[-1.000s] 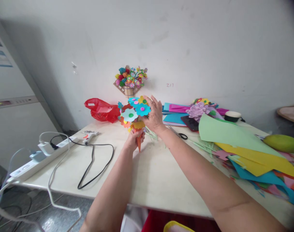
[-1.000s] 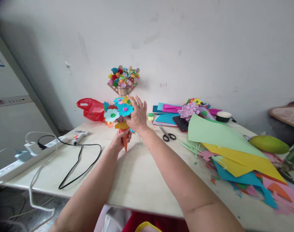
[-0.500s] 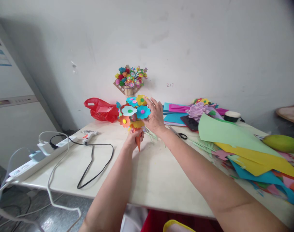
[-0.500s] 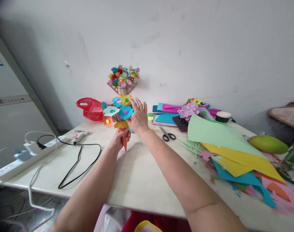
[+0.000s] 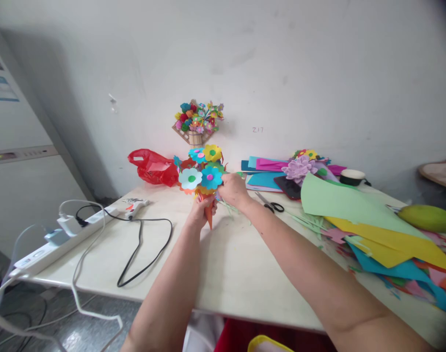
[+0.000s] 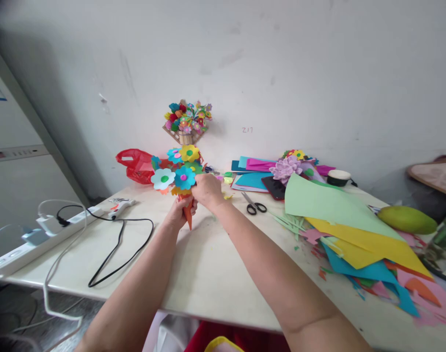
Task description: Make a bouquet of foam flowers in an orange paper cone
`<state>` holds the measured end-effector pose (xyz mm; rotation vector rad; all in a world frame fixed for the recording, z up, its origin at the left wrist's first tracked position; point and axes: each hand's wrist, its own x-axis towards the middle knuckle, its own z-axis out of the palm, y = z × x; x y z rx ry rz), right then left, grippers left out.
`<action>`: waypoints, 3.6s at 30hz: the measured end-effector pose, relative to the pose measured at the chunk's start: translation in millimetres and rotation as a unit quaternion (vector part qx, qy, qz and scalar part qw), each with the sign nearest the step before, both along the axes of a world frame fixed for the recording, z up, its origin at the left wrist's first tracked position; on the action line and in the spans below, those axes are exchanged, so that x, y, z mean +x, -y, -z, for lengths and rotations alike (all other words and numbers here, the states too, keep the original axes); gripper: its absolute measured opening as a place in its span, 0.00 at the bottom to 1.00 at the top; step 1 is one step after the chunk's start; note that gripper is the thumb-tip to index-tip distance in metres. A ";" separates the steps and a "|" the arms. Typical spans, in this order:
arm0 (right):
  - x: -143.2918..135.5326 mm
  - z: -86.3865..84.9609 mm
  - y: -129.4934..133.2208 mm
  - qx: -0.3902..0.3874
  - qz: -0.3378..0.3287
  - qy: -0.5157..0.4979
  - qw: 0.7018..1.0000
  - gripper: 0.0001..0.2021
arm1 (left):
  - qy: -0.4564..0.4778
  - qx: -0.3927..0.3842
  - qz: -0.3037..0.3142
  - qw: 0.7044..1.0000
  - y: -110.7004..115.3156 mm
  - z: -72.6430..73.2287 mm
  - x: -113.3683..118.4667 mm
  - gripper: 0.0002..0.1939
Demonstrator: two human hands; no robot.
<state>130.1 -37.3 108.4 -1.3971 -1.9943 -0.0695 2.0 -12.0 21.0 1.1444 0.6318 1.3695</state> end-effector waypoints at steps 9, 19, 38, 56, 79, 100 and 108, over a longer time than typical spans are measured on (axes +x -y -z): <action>-21.7 14.1 7.5 -0.035 0.034 -0.097 0.994 0.16 | 0.045 0.012 0.000 0.999 -6.9 7.9 -0.3 0.14; -39.1 37.7 -3.8 -0.008 0.023 -0.257 0.966 0.13 | 0.062 0.001 -0.019 0.998 -8.2 10.0 3.6 0.18; -22.8 21.7 -11.2 -0.018 0.025 -0.151 0.988 0.13 | 0.013 0.013 0.024 1.000 -6.5 8.5 -1.3 0.14; -14.0 19.8 -9.9 0.017 0.052 -0.047 0.997 0.18 | -0.022 0.009 0.021 1.000 -2.5 4.6 -0.3 0.17; -6.1 12.1 1.3 0.011 0.029 0.015 0.999 0.17 | -0.037 0.039 0.025 0.998 -4.3 3.6 -2.0 0.18; -8.7 21.4 -0.2 0.040 0.005 -0.106 0.994 0.11 | -0.021 0.008 0.033 0.999 0.9 1.2 0.2 0.20; -8.4 28.7 -1.7 0.044 -0.019 -0.151 0.987 0.09 | -0.006 0.034 0.045 0.998 -1.6 4.3 0.2 0.18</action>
